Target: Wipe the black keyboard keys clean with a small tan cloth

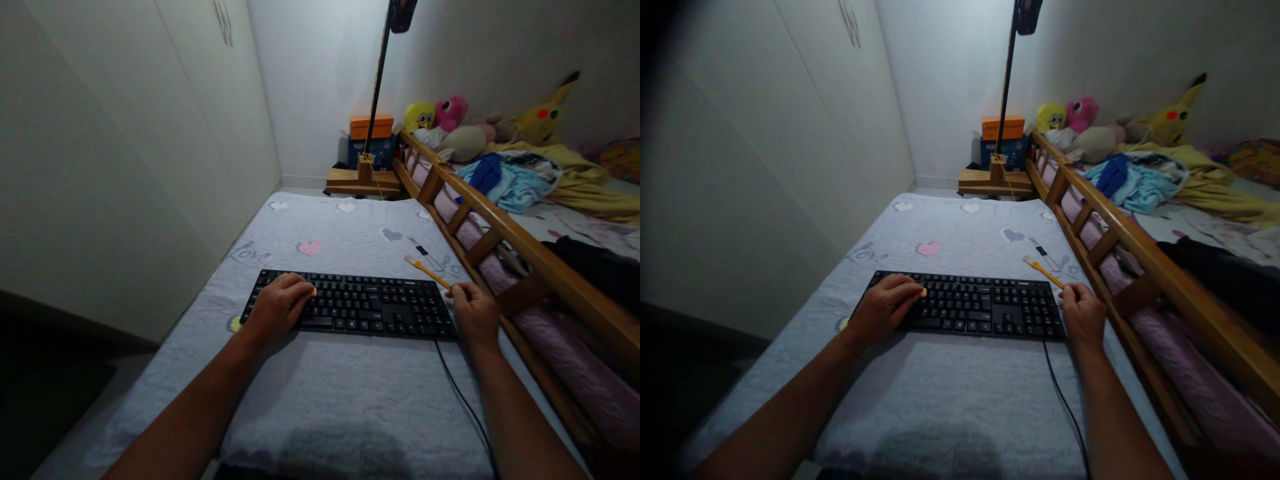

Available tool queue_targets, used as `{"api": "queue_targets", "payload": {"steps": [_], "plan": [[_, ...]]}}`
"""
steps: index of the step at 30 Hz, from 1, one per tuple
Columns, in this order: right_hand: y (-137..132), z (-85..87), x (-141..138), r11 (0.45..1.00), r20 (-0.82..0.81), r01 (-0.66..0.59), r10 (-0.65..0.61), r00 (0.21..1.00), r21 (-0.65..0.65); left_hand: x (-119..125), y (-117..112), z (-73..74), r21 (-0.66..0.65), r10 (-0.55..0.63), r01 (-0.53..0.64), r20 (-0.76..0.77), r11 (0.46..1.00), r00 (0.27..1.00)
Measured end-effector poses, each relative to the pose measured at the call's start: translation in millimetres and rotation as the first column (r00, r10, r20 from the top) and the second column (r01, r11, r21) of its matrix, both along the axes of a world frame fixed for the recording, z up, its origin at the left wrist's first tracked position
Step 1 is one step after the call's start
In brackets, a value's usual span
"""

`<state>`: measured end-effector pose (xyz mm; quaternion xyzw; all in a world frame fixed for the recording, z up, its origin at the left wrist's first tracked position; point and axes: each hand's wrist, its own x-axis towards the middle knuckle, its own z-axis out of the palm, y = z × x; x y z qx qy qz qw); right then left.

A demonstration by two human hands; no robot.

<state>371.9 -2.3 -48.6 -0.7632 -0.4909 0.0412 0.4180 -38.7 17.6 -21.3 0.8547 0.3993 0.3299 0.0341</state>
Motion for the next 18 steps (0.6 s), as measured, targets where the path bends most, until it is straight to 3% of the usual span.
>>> {"api": "queue_targets", "payload": {"steps": [9,13,18], "plan": [[-3.3,3.3,-3.8,1.000,-0.005,-0.008,0.008,1.000,-0.022,-13.9,4.4,-6.0,-0.049,-0.046,0.044,-0.037,0.998,0.998],[-2.0,-0.2,-2.3,1.000,-0.015,-0.005,0.005,1.000,-0.020,-23.2,6.6,-8.1,-0.104,-0.024,0.011,-0.129,0.994,0.991],[-0.6,-1.8,-3.5,1.000,0.006,-0.027,0.027,1.000,-0.007,-35.5,7.8,-0.2,-0.163,0.022,-0.054,-0.191,0.985,0.981]]}}
